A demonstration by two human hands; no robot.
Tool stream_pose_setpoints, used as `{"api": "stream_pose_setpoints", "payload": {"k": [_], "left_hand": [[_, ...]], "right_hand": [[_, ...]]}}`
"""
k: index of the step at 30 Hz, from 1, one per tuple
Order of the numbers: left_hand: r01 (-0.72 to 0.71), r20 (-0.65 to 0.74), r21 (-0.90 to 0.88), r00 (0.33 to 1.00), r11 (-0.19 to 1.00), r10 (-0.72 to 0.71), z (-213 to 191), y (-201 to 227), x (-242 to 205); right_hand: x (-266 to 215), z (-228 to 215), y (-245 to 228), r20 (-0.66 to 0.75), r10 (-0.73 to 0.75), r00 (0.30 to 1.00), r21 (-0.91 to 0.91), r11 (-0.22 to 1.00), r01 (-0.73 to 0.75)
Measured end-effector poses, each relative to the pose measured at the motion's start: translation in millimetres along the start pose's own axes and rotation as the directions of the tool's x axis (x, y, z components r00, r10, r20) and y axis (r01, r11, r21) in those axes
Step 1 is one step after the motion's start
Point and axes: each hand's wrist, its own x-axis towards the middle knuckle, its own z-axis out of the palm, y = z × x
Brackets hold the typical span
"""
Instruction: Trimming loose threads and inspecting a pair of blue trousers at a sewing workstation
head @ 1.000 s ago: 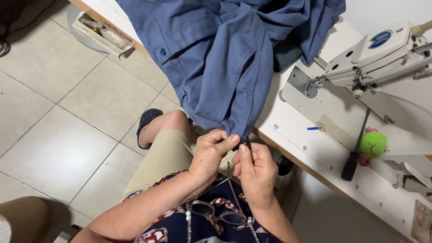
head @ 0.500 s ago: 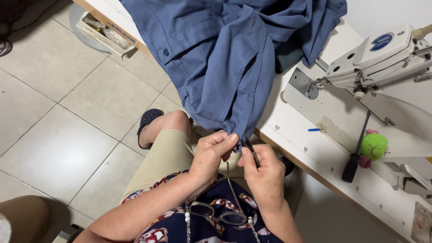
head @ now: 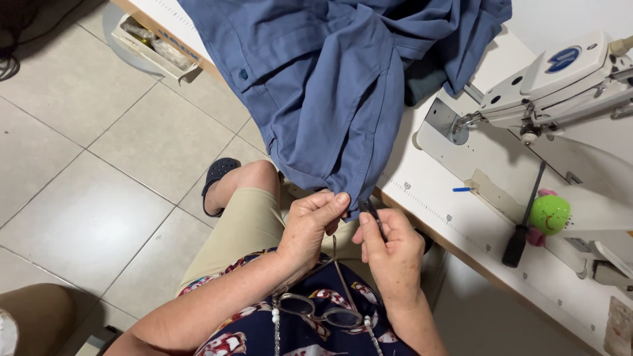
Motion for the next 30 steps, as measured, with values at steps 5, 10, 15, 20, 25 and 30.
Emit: {"api": "stream_pose_setpoints", "payload": {"k": [5,10,15,20,25,30], "left_hand": [[-0.027,-0.007,0.028,1.000,0.999,0.027,0.1,-0.7,0.9],[-0.104,-0.007,0.045,0.995,0.994,0.104,-3.5,-13.3,6.5],[-0.176,0.050,0.190,0.984,0.966,0.170,-4.7,-15.9,5.7],[-0.200,0.043,0.202,0.980,0.959,0.195,-5.0,-15.1,6.1],[-0.224,0.033,0.267,0.974,0.937,0.223,-4.5,-12.9,4.4],[0.222,0.040,-0.310,0.975,0.925,-0.220,4.5,-0.3,-1.7]], "right_hand": [[1.4,-0.2,0.2,0.023,-0.073,0.997,-0.025,0.997,0.073],[-0.1,6.6,4.9,-0.033,-0.074,0.997,-0.027,0.997,0.073],[-2.7,14.3,8.1,-0.159,-0.187,0.969,-0.198,0.968,0.155],[-0.7,17.3,10.5,-0.164,-0.222,0.961,-0.172,0.966,0.194],[2.1,17.8,17.0,-0.162,-0.297,0.941,-0.228,0.939,0.257],[2.1,16.9,7.9,-0.061,-0.070,0.996,0.089,0.993,0.075]]}}
